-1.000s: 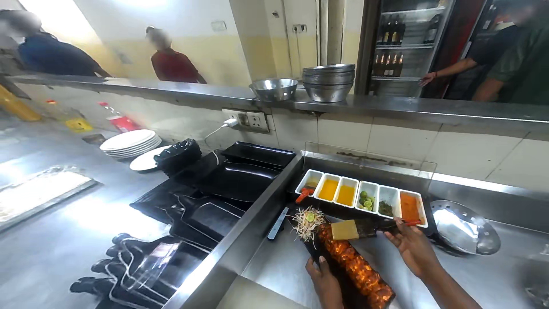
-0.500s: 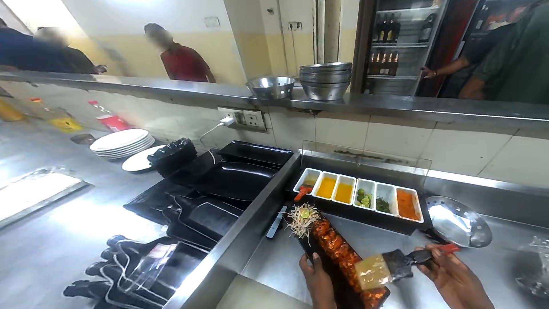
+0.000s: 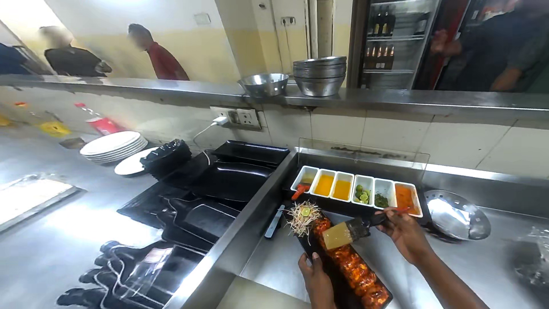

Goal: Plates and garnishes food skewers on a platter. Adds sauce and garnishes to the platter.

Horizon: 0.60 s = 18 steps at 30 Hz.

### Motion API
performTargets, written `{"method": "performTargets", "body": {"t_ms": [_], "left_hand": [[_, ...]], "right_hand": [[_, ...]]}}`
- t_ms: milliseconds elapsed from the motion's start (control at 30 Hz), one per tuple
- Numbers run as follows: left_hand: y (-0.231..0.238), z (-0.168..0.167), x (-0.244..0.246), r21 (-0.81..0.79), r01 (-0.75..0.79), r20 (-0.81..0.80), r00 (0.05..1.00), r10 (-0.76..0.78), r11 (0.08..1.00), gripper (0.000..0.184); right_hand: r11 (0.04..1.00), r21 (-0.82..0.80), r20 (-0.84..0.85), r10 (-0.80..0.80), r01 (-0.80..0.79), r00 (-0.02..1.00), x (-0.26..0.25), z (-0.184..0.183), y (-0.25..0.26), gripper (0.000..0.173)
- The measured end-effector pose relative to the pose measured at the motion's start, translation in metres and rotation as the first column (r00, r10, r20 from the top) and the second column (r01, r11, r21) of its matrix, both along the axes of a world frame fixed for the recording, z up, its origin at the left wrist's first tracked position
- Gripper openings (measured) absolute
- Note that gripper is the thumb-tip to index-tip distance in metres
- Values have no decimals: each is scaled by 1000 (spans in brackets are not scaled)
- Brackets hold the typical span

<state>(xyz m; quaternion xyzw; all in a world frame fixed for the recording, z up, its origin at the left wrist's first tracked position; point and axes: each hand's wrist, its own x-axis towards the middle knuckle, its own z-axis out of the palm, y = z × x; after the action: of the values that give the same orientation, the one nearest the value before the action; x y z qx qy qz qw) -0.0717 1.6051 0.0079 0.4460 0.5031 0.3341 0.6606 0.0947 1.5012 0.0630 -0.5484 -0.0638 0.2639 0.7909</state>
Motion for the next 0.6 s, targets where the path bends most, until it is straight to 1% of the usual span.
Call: {"method": "performTargets", "body": {"t_ms": [67, 200, 300, 400, 500, 600], "left_hand": [[0, 0, 0, 3, 5, -11, 1000, -5, 1000, 44], [2, 1, 0, 1, 10, -12, 1000, -10, 1000, 44], [4, 1, 0, 11, 15, -1, 1000, -15, 1000, 42], [6, -4, 0, 10, 16, 5, 1000, -16, 1000, 42], [9, -7, -4, 16, 15, 6, 1000, -15, 1000, 43], [8, -9, -8, 1, -7, -1, 1000, 7, 1000, 43]], "right_hand": [[1000, -16, -10, 6, -6, 1000, 5, -1, 12, 15], [999, 37, -1, 2, -2, 1000, 17, 4, 33, 16], [999, -36, 14, 29, -28, 999, 26, -3, 50, 18], [1000, -23, 28, -2, 3, 1000, 42, 4, 59, 20], [995, -18, 178, -90, 95, 980, 68, 26, 64, 20], [966, -143, 394, -143, 214, 908, 93, 37, 70, 27]]}}
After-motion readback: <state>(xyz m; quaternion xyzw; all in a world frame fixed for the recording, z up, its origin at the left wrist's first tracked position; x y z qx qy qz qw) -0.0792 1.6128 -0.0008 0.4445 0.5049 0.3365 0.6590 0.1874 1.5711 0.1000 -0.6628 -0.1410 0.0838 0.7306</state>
